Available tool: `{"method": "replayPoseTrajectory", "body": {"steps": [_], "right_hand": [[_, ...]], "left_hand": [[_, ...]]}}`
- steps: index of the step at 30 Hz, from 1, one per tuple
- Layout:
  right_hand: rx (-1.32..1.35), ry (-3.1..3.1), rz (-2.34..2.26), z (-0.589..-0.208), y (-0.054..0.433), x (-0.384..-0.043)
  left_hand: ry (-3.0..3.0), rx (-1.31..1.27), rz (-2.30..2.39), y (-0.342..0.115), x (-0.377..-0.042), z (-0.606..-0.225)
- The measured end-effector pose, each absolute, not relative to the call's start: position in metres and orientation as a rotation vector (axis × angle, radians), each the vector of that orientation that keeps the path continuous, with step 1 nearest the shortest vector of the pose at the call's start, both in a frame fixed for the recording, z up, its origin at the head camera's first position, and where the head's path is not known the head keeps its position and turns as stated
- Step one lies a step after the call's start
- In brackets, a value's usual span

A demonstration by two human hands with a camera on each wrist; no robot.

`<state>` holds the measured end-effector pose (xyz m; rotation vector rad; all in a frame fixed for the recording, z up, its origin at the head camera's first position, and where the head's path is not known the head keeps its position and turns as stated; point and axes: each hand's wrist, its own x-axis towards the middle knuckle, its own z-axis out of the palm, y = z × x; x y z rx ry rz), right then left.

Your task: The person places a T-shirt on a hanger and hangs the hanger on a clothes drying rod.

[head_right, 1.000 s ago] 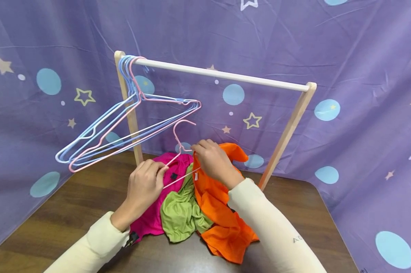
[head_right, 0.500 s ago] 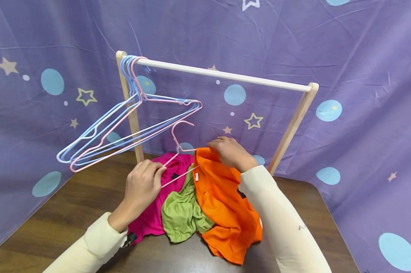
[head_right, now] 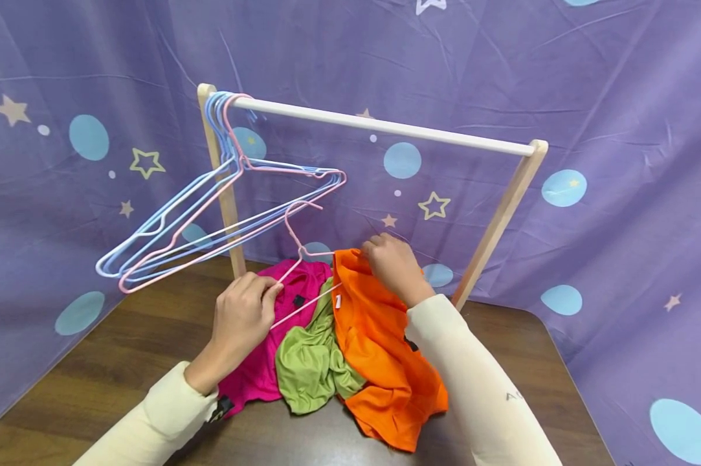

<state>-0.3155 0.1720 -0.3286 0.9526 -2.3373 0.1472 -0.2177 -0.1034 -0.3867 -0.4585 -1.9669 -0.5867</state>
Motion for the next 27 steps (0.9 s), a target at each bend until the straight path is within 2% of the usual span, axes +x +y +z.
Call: {"method": "replayPoseTrajectory", "body": {"steps": [10,17,27], "right_hand": [[0.816,-2.131,0.313,-0.349,0.154,-0.300],[0.832,-2.148,0.388,-0.359,0.145,-0.290],[0.930,-2.176,0.443,-0.345,0.160,-0.302]], "left_hand": [[-1.970,-0.396,-0.652,-0.099,-0.218,-0.386],[-1.982,-0.393,-0.678,-0.095,-0.220,-0.386],[-1.949,-0.445,-0.643,-0.097,-0.221,-0.387]]}}
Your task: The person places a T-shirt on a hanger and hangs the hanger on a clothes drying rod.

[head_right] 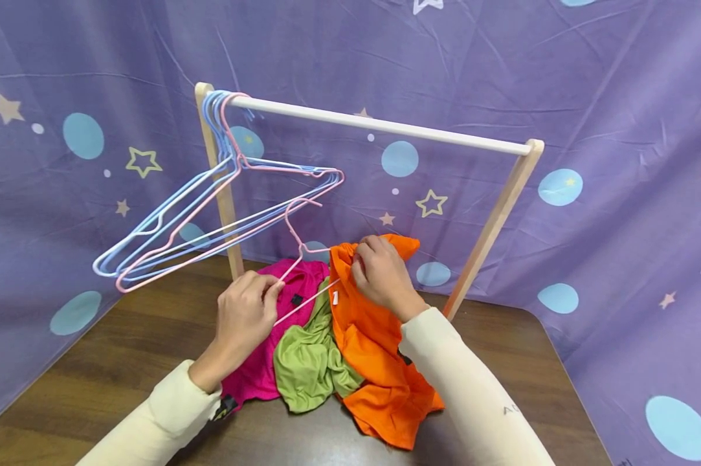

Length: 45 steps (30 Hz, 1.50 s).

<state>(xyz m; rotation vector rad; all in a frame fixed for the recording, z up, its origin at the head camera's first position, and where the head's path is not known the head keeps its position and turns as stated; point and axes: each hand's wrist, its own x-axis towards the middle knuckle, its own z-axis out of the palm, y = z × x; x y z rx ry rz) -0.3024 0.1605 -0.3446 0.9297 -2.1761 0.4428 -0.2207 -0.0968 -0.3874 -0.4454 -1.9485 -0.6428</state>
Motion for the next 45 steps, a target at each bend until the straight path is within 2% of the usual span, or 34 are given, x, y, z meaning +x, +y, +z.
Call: {"method": "replayPoseTrajectory", "body": {"steps": [10,30,45], "right_hand": [[1.073,-2.412,0.393,-0.321,0.161,-0.311],[1.106,-2.271,0.195,-0.324,0.138,-0.300],[1.150,-2.292,0.171,-0.313,0.146,-0.298]], "left_hand": [[-1.952,-0.454,-0.640,-0.095,-0.221,-0.390],[-1.941,-0.468,-0.630,-0.088,-0.222,-0.393],[-2.062,-0.539,-0.628,-0.089,-0.224,-0.384]]}}
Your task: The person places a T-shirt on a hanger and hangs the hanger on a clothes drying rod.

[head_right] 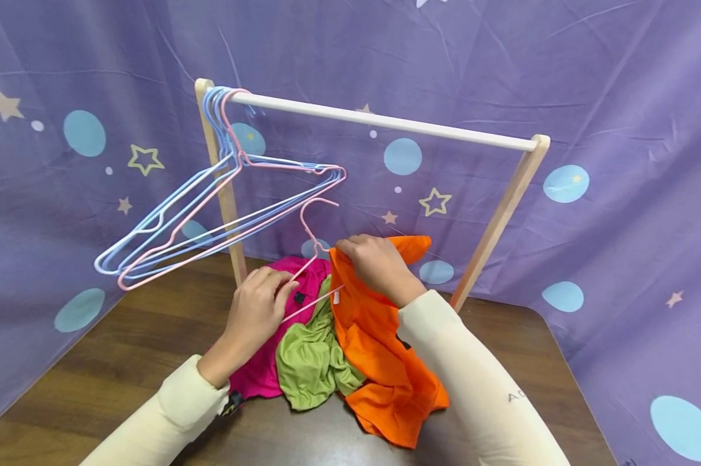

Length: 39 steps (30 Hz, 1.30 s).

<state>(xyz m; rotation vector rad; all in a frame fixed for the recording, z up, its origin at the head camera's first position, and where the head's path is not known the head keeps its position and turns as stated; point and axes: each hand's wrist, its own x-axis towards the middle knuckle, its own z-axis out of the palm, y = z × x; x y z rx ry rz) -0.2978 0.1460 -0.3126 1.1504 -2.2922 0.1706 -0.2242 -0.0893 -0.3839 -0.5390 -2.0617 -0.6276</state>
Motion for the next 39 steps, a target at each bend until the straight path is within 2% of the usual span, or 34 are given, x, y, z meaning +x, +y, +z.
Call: {"method": "replayPoseTrajectory", "body": {"steps": [13,31,39], "right_hand": [[1.082,-2.307,0.170,-0.304,0.153,-0.301],[0.991,-2.394,0.202,-0.300,0.162,-0.303],[0.973,-2.410,0.226,-0.302,0.167,-0.307]], "left_hand": [[-1.932,-0.769,-0.530,-0.065,-0.219,-0.381],[-2.529,-0.926,-0.504,-0.014,-0.221,-0.403],[-2.442,-0.926,-0.202,0.003,-0.223,-0.411]]}}
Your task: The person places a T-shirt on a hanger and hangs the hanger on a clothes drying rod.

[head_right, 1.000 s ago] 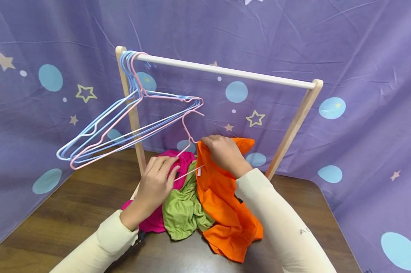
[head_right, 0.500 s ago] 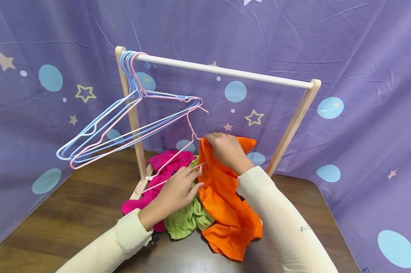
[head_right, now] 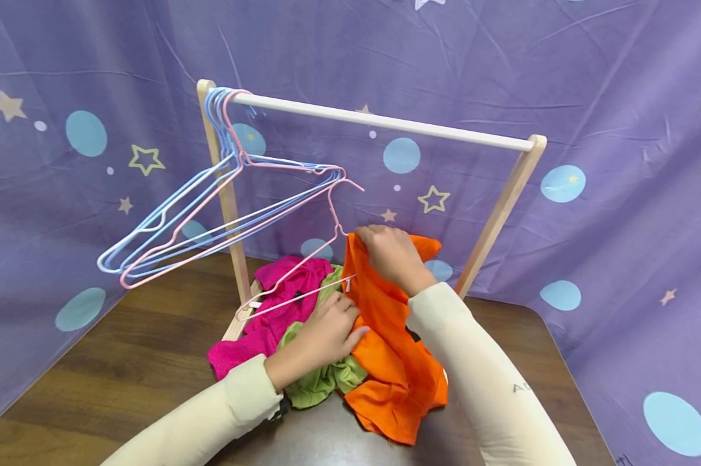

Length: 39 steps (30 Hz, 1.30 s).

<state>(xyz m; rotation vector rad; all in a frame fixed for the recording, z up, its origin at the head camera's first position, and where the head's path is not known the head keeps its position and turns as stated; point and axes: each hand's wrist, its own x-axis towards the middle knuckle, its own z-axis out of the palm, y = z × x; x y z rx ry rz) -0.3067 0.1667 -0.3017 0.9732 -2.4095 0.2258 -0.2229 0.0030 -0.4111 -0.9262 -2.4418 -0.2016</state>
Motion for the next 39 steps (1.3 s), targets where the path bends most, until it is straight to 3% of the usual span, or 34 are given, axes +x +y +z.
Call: {"method": "replayPoseTrajectory", "body": {"steps": [18,39], "right_hand": [[0.911,-2.453,0.239,-0.310,0.180,-0.314],[0.735,-2.456,0.252,-0.311,0.198,-0.313]], "left_hand": [[-2.593,-0.711,-0.113,0.023,-0.218,-0.416],[-2.548,-0.757,-0.444,-0.028,-0.209,-0.402]]}}
